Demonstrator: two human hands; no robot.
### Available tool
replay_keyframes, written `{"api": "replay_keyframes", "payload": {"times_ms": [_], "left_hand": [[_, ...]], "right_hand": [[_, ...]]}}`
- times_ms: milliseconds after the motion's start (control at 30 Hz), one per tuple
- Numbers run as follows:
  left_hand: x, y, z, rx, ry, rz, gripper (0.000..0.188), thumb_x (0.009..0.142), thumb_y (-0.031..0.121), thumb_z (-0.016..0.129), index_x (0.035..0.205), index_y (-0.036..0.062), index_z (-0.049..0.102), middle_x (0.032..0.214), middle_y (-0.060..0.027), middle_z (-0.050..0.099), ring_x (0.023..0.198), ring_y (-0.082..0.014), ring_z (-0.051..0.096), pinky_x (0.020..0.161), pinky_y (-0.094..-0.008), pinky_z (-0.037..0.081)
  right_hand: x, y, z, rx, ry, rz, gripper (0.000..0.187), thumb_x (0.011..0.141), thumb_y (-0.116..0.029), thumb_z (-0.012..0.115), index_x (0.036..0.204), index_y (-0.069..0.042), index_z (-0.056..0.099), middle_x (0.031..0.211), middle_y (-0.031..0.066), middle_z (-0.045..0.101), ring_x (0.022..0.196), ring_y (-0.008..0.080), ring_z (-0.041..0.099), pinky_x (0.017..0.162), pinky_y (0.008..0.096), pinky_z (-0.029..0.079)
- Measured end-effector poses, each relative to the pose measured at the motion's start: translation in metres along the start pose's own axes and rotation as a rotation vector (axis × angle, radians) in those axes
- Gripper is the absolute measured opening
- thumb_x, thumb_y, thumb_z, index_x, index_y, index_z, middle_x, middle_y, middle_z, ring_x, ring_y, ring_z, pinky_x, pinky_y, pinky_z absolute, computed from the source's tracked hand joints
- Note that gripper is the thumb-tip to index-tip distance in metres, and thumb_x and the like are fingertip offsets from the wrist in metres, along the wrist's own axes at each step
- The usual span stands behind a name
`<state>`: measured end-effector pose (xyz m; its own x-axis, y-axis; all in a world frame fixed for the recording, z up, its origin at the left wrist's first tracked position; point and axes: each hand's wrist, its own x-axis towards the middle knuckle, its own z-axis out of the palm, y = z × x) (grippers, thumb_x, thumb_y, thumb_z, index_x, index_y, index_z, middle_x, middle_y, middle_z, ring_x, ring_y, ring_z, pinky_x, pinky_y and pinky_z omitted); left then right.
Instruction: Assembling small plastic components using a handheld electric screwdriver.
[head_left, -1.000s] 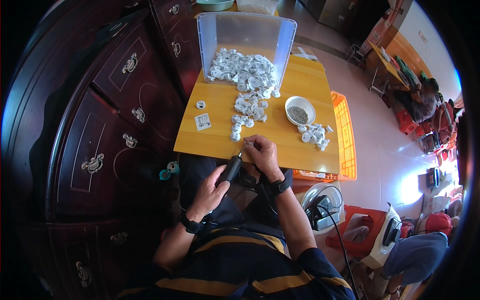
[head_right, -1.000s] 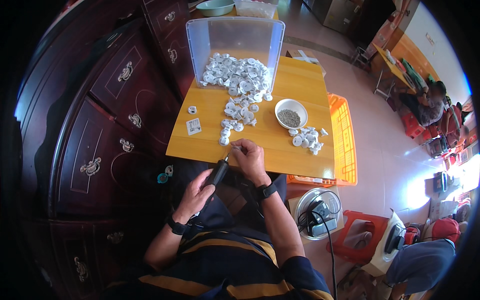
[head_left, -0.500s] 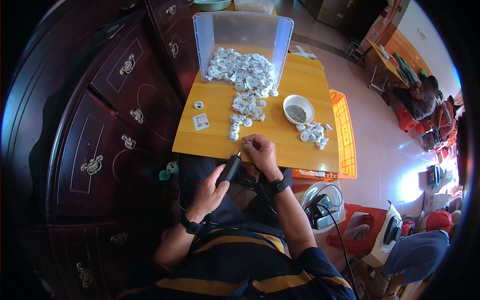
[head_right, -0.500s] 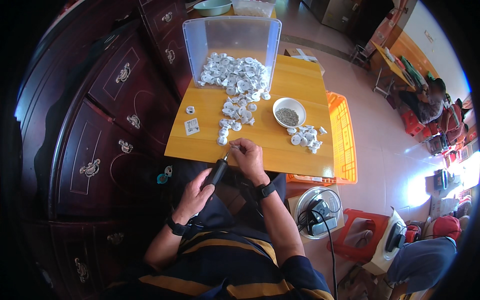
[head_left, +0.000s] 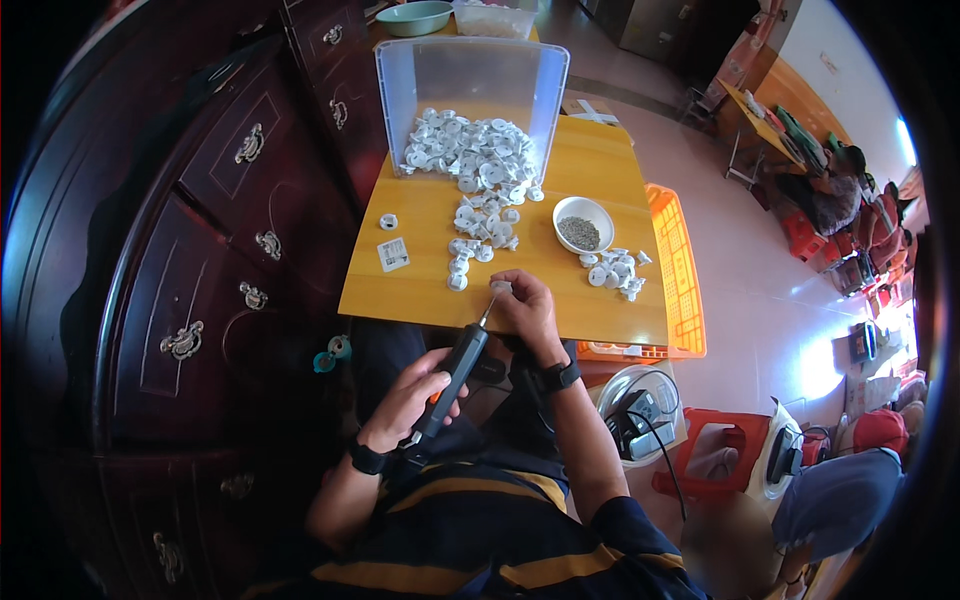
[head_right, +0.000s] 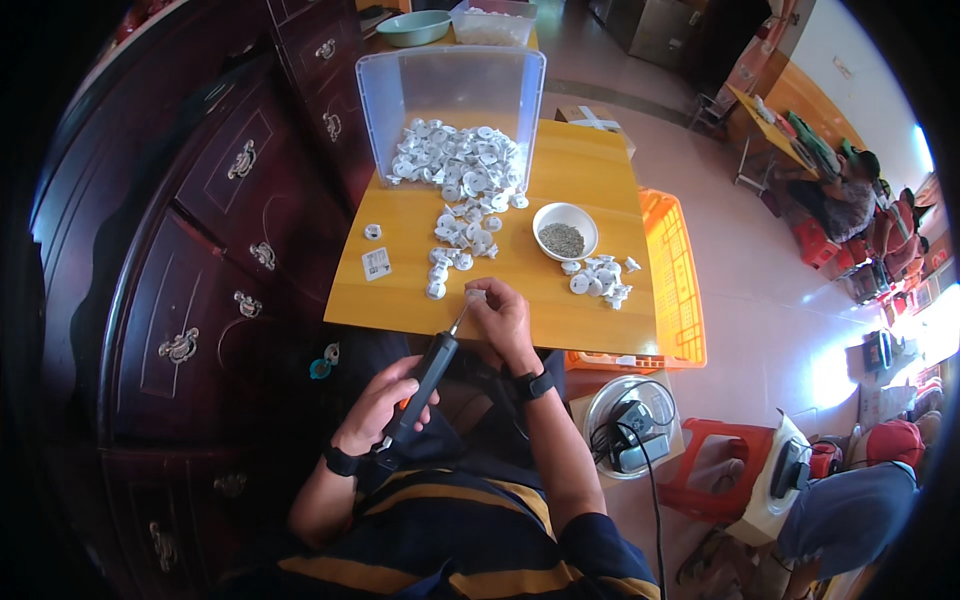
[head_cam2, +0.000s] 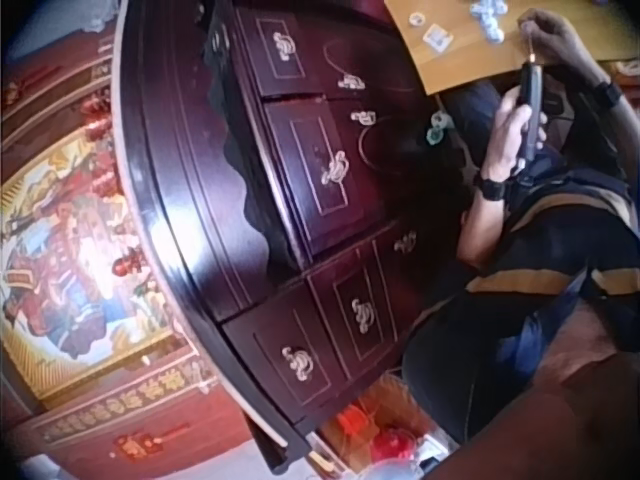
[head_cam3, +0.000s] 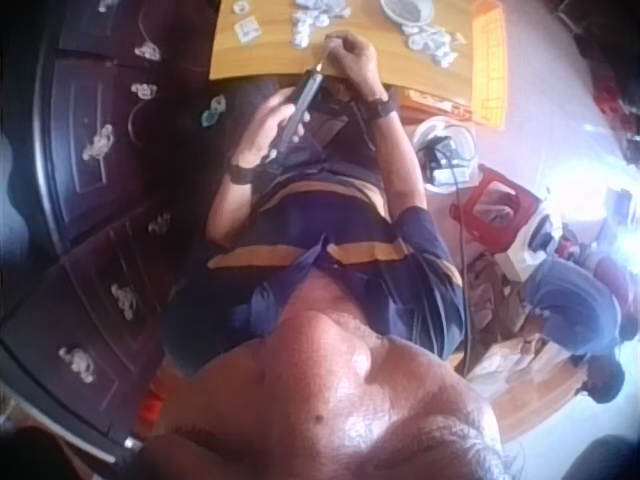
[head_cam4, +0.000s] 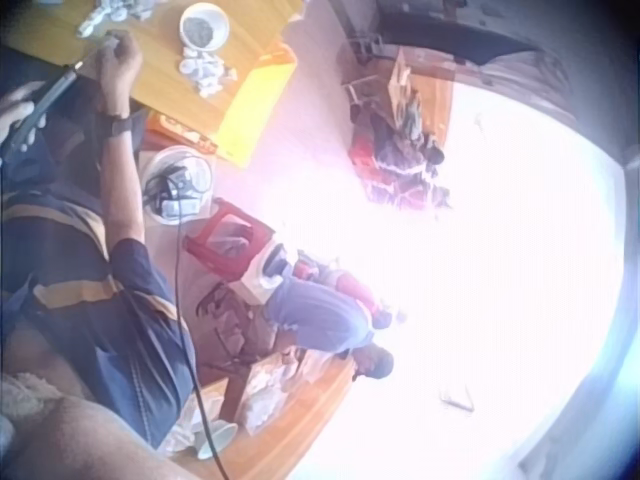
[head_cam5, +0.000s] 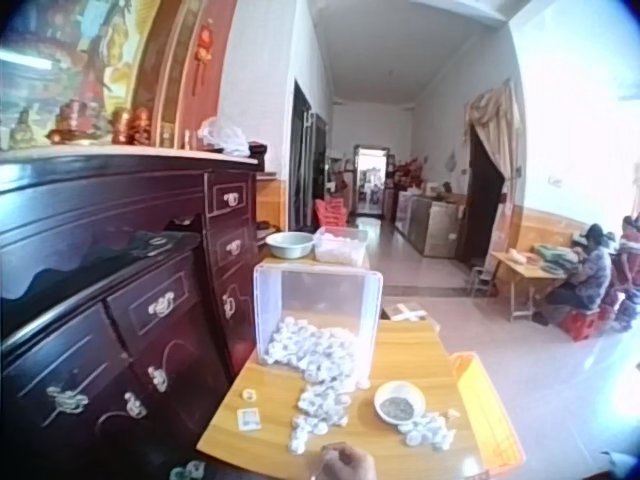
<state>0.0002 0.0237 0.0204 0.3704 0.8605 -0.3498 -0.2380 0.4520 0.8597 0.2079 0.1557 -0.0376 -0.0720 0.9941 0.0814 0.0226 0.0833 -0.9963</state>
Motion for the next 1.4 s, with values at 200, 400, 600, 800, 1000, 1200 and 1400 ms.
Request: {"api": "replay_keyframes", "payload": {"times_ms": [200, 400, 600, 800, 1000, 1200, 1400], "left_hand": [[-0.010, -0.010, -0.006, 0.082, 0.096, 0.005, 0.045, 0.097, 0.014, 0.050, 0.141, 0.0042, 0.043, 0.095, -0.0082, 0.063, 0.074, -0.0114, 0.062, 0.064, -0.0250, 0.053], [-0.009, -0.012, -0.012, 0.105, 0.131, 0.002, 0.044, 0.097, 0.010, 0.049, 0.141, 0.0067, 0.044, 0.094, -0.0058, 0.063, 0.072, -0.0092, 0.061, 0.062, -0.0247, 0.053], [-0.011, -0.017, -0.016, 0.138, 0.152, 0.020, 0.045, 0.097, 0.010, 0.050, 0.141, 0.0065, 0.044, 0.094, -0.0062, 0.064, 0.072, -0.0100, 0.062, 0.062, -0.0251, 0.053], [-0.018, -0.017, -0.017, 0.146, 0.186, 0.020, 0.046, 0.097, 0.009, 0.050, 0.142, 0.0040, 0.042, 0.095, -0.0088, 0.064, 0.072, -0.0124, 0.063, 0.063, -0.0262, 0.054], [-0.023, -0.024, -0.027, 0.132, 0.173, 0.060, 0.045, 0.096, 0.007, 0.049, 0.141, 0.0025, 0.042, 0.095, -0.0097, 0.065, 0.071, -0.0127, 0.064, 0.061, -0.0257, 0.054], [-0.023, -0.024, -0.028, 0.117, 0.188, 0.051, 0.045, 0.096, 0.006, 0.050, 0.141, 0.0019, 0.043, 0.094, -0.0098, 0.064, 0.070, -0.0123, 0.063, 0.060, -0.0256, 0.054], [-0.020, -0.025, -0.028, 0.113, 0.186, 0.054, 0.046, 0.096, 0.006, 0.050, 0.141, 0.0020, 0.042, 0.094, -0.0099, 0.064, 0.070, -0.0125, 0.063, 0.061, -0.0254, 0.054]], "right_hand": [[-0.006, -0.013, -0.038, -0.550, 0.237, -0.376, 0.013, 0.081, -0.003, 0.069, 0.093, -0.006, 0.070, 0.097, 0.0110, 0.065, 0.088, 0.0277, 0.065, 0.075, 0.0354, 0.053], [-0.006, -0.010, -0.092, -0.959, 0.465, -0.326, 0.018, 0.077, -0.001, 0.069, 0.093, -0.009, 0.070, 0.108, 0.0090, 0.060, 0.104, 0.0307, 0.057, 0.090, 0.0412, 0.047], [0.018, -0.025, -0.117, -0.984, 0.515, -0.370, 0.018, 0.077, -0.004, 0.070, 0.094, -0.009, 0.069, 0.106, 0.0093, 0.061, 0.102, 0.0315, 0.059, 0.089, 0.0422, 0.048], [0.075, -0.042, -0.118, -1.076, 0.299, -0.369, 0.013, 0.080, -0.012, 0.064, 0.089, -0.010, 0.073, 0.097, 0.0132, 0.069, 0.097, 0.0339, 0.065, 0.083, 0.0434, 0.053], [0.123, -0.040, -0.111, -1.323, -0.035, -0.008, 0.014, 0.078, -0.022, 0.068, 0.089, -0.018, 0.075, 0.093, 0.0114, 0.072, 0.092, 0.0307, 0.068, 0.082, 0.0429, 0.055], [0.131, -0.033, -0.109, -1.315, -0.073, 0.032, 0.019, 0.083, -0.026, 0.065, 0.093, -0.014, 0.075, 0.099, 0.0147, 0.072, 0.097, 0.0314, 0.068, 0.083, 0.0431, 0.054], [0.130, -0.030, -0.113, -1.273, -0.025, -0.003, 0.014, 0.078, -0.027, 0.071, 0.084, -0.014, 0.072, 0.090, 0.0117, 0.072, 0.090, 0.0301, 0.068, 0.080, 0.0420, 0.054]]}}
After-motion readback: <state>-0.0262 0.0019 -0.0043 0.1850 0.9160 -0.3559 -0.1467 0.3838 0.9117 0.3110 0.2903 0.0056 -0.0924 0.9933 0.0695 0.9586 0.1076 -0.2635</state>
